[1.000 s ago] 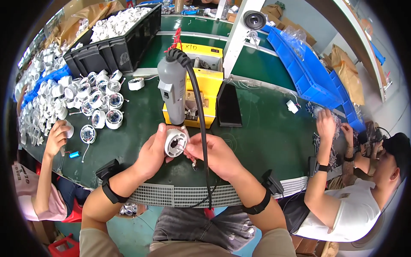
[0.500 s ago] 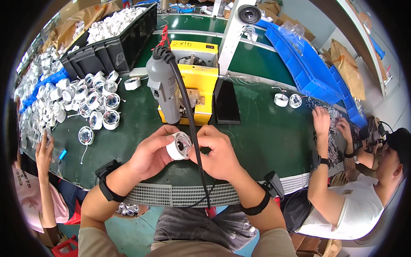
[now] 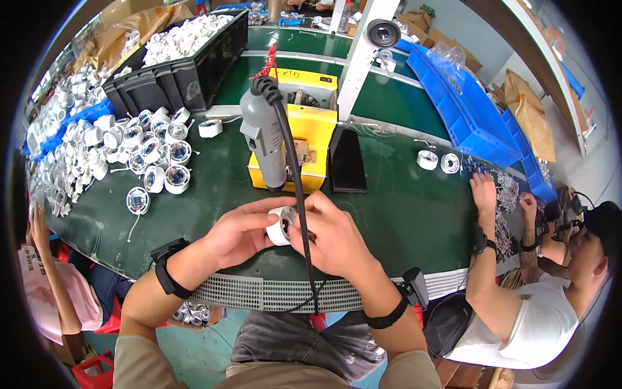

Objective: The person assembles electronic components by hand, inserting a circuit board into a white plastic housing and securing the assembly with a power screwdriver. This process is repeated multiple times, with the person picking up new parts from piles on the workbench after each completion.

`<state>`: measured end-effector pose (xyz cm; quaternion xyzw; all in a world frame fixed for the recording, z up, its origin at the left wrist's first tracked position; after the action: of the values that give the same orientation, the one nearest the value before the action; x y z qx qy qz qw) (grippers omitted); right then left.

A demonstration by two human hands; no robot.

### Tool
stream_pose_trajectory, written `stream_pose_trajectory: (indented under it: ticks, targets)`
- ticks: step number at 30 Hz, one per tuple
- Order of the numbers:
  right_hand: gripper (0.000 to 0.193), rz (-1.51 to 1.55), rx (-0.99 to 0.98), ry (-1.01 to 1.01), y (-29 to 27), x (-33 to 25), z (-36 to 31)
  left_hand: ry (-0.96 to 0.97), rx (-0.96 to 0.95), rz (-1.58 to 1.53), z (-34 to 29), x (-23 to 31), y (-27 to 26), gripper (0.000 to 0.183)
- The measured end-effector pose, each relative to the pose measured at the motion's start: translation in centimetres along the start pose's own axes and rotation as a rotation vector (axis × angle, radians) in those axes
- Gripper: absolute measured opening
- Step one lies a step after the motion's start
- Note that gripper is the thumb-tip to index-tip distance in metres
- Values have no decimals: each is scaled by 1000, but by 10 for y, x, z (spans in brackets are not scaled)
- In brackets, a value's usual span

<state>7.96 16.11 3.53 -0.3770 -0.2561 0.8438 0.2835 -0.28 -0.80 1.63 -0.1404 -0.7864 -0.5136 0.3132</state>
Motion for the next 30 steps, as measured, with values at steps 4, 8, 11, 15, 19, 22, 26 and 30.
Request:
stream_pose_trajectory:
  ticks: [4,8,11,15,19,22,26,30]
  targets:
    - [19,56,38,172,-3,0,6,67,33,-106,3,-2,-10,37]
    - [26,-100,148,-3,-16,7,5,145,65,-127,0,-2,-7,31]
    - [27,-183,168,-133,-24,8,3,189,43,-142,0,-4,-7,30]
    - [22,421,32,265,-17,1,1,304,-30,-193,0,-11,-8,32]
    - [17,887,172,524,-3,-1,-1,354,-84,-150,-1,-11,1,40]
    - [19,853,180,516,5,-3,-1,334,-142,-119,-2,-9,2,43]
    - [20,653,210,333,11,-8,0,284,-144,-32,-4,-10,5,45]
    - [19,486,240,370,19,-7,-5,342,-135,-75,0,-15,4,46]
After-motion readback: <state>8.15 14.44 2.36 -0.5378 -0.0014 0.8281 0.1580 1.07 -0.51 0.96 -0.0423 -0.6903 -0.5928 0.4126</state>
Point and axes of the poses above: each hand's wrist, its own z-axis towards the middle knuckle, its own y-axis out of the palm, x = y × z, the point moved 1 cm from there along z, towards the middle knuckle, and after that the axes turned 8 degrees about -y, right-handed, at the moved point
